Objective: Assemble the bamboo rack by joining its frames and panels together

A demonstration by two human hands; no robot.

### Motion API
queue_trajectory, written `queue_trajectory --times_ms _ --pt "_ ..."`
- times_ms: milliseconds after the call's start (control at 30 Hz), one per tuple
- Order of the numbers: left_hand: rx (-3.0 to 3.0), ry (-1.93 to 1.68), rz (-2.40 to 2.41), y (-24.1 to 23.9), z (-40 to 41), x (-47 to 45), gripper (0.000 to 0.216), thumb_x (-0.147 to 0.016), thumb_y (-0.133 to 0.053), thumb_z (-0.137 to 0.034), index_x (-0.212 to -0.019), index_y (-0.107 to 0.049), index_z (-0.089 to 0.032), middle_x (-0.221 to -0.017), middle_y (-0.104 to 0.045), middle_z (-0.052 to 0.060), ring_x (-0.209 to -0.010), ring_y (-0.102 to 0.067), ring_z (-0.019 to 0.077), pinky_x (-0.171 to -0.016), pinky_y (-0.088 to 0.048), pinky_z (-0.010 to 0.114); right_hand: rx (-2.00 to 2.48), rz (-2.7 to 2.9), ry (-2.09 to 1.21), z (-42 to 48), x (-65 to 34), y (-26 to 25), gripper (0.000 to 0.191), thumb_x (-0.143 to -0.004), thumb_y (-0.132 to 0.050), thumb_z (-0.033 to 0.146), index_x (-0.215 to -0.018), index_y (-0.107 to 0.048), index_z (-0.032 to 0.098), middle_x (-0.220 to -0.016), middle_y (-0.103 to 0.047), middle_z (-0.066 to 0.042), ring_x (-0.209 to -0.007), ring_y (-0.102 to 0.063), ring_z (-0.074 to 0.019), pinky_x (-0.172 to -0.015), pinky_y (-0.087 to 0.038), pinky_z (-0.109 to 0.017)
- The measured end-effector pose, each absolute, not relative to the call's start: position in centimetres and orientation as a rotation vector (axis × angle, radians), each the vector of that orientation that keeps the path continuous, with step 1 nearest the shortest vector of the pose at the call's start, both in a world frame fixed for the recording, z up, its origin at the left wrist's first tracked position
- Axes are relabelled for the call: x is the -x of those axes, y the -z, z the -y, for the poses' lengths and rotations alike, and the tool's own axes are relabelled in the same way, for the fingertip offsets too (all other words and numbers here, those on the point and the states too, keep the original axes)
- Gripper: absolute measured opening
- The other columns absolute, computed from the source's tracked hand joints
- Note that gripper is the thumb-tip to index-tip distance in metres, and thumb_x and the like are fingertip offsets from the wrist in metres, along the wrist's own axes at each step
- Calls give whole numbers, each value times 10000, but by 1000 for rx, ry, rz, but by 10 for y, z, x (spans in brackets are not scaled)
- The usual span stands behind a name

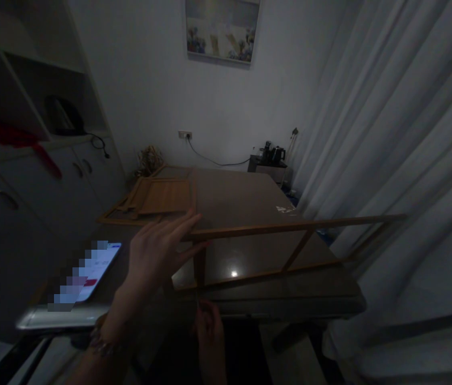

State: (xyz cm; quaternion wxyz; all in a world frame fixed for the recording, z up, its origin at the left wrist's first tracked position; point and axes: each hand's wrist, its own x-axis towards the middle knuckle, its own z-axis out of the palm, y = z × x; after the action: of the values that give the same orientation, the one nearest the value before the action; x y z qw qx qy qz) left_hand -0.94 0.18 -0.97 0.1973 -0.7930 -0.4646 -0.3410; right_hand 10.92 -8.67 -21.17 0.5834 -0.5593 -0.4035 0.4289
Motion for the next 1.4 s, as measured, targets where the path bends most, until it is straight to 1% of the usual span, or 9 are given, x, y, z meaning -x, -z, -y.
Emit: queue_trajectory --times_ms 100,267,400,533,633,733,933,1267,1400 --pt "2219 953 1312 9 -1 9 486 -827 -613 -491 -1231 -594 -222 -1251 -647 47 -838 -698 233 -692 -493 406 1339 1049 -916 86 -109 215 344 -865 -586 494 -1029 -647 198 -701 -683 -8 -602 -645 -159 -537 -526 -221" --pt "2209 950 1311 9 -1 8 487 -822 -620 -491 -1231 -593 -227 -1252 -647 41 -849 -698 234 -704 -493 406 1381 1398 -414 84 -113 226 237 -914 -521 296 -1101 -647 223 -961 -733 -74 -846 -695 -217 -756 -564 -322" --pt "2205 959 1312 9 -1 9 480 -825 -613 -496 -1223 -599 -227 -1252 -646 48 -841 -699 237 -691 -491 406 1354 1582 -151 81 -116 229 230 -902 -511 230 -1049 -686 256 -907 -746 -66 -811 -701 -238 -744 -566 -372" --pt "2220 946 1308 8 -1 9 489 -835 -599 -500 -1244 -583 -232 -1263 -638 48 -849 -697 239 -678 -489 407 1314 1431 -430 81 -117 221 203 -899 -557 275 -1071 -657 232 -940 -746 -63 -820 -717 -211 -734 -578 -307" --pt "2219 947 1320 9 -1 8 485 -834 -600 -497 -1241 -584 -233 -1268 -635 38 -862 -695 241 -699 -492 411 1306 1288 -793 83 -117 214 228 -911 -567 348 -1071 -645 205 -857 -753 -47 -764 -724 -192 -671 -576 -251" --pt "2223 965 1319 9 -1 8 487 -820 -624 -485 -1238 -589 -238 -1259 -640 51 -839 -697 242 -700 -492 414 1315 1210 -942 84 -118 211 280 -907 -565 419 -1033 -674 194 -824 -756 -46 -766 -723 -200 -680 -573 -254" --pt "2209 966 1294 9 -2 9 465 -842 -599 -477 -1232 -592 -224 -1257 -641 48 -850 -698 235 -695 -493 410 1358 1158 -907 86 -117 216 340 -873 -581 492 -973 -739 208 -961 -758 -66 -903 -714 -233 -789 -579 -297" --pt "2206 964 1288 10 -2 9 472 -835 -606 -485 -1228 -597 -223 -1248 -645 64 -847 -699 238 -689 -489 402 1311 1256 -702 87 -115 224 383 -948 -460 485 -956 -759 245 -890 -762 -43 -807 -717 -189 -761 -593 -280" --pt "2205 959 1296 9 -1 8 457 -836 -609 -480 -1218 -603 -229 -1257 -640 47 -854 -699 231 -700 -484 397 1318 1393 -651 85 -113 221 297 -958 -478 385 -1081 -710 246 -1054 -736 -55 -969 -691 -205 -862 -564 -320"
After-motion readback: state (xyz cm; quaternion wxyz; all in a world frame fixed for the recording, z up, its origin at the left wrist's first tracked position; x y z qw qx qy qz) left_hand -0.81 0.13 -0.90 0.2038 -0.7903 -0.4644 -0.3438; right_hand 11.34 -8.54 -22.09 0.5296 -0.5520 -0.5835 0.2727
